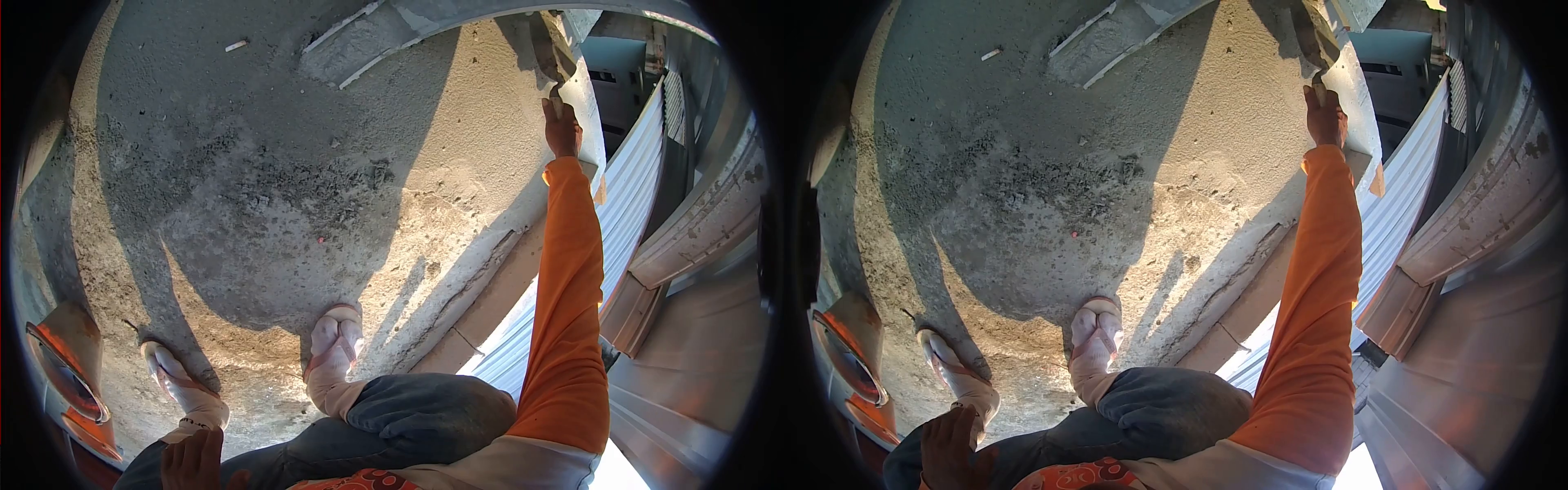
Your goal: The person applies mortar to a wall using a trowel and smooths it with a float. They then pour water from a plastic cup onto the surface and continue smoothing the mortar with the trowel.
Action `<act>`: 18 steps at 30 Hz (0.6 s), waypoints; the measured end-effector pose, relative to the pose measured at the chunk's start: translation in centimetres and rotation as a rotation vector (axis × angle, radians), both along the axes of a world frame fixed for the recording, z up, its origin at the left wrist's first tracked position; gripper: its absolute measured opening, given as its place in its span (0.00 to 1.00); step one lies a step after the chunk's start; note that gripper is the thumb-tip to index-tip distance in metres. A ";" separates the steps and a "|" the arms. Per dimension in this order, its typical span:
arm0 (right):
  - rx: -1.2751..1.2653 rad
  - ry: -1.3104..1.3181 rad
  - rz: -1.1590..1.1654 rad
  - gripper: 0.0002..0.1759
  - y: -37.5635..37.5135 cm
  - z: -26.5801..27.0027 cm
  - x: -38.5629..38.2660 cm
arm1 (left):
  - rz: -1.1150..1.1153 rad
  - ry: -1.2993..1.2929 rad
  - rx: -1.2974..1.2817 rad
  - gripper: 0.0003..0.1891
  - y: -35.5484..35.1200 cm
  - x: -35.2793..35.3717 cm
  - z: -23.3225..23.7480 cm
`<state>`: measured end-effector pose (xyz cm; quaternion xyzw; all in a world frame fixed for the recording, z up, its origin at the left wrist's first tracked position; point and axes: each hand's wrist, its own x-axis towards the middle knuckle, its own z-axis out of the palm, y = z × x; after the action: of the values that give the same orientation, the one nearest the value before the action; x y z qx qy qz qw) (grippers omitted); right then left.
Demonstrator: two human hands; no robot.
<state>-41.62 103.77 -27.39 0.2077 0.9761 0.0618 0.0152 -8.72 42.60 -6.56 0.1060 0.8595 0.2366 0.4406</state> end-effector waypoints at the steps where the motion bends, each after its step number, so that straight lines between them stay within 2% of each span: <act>1: -0.003 0.011 0.000 0.36 0.3 0.1 0.6 | -0.002 -0.005 -0.006 0.32 0.0 0.0 0.0; 6: -0.061 0.094 -0.038 0.34 -1.3 1.3 3.2 | -0.018 -0.040 -0.021 0.32 -0.1 0.0 -0.2; 8: 0.031 0.097 -0.014 0.32 -1.7 1.5 2.9 | -0.028 -0.047 -0.026 0.32 0.0 0.1 -0.3; 14: 0.098 -0.050 0.030 0.32 -4.1 1.7 -0.7 | -0.054 -0.013 -0.037 0.31 0.2 0.1 -0.1; 18: 0.098 0.027 0.093 0.30 -2.3 1.4 -2.5 | -0.052 -0.009 -0.037 0.30 0.3 0.4 0.1</act>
<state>-44.14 101.42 -26.01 0.1632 0.9807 0.1075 -0.0112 -8.32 42.85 -6.41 0.1192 0.8585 0.2095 0.4526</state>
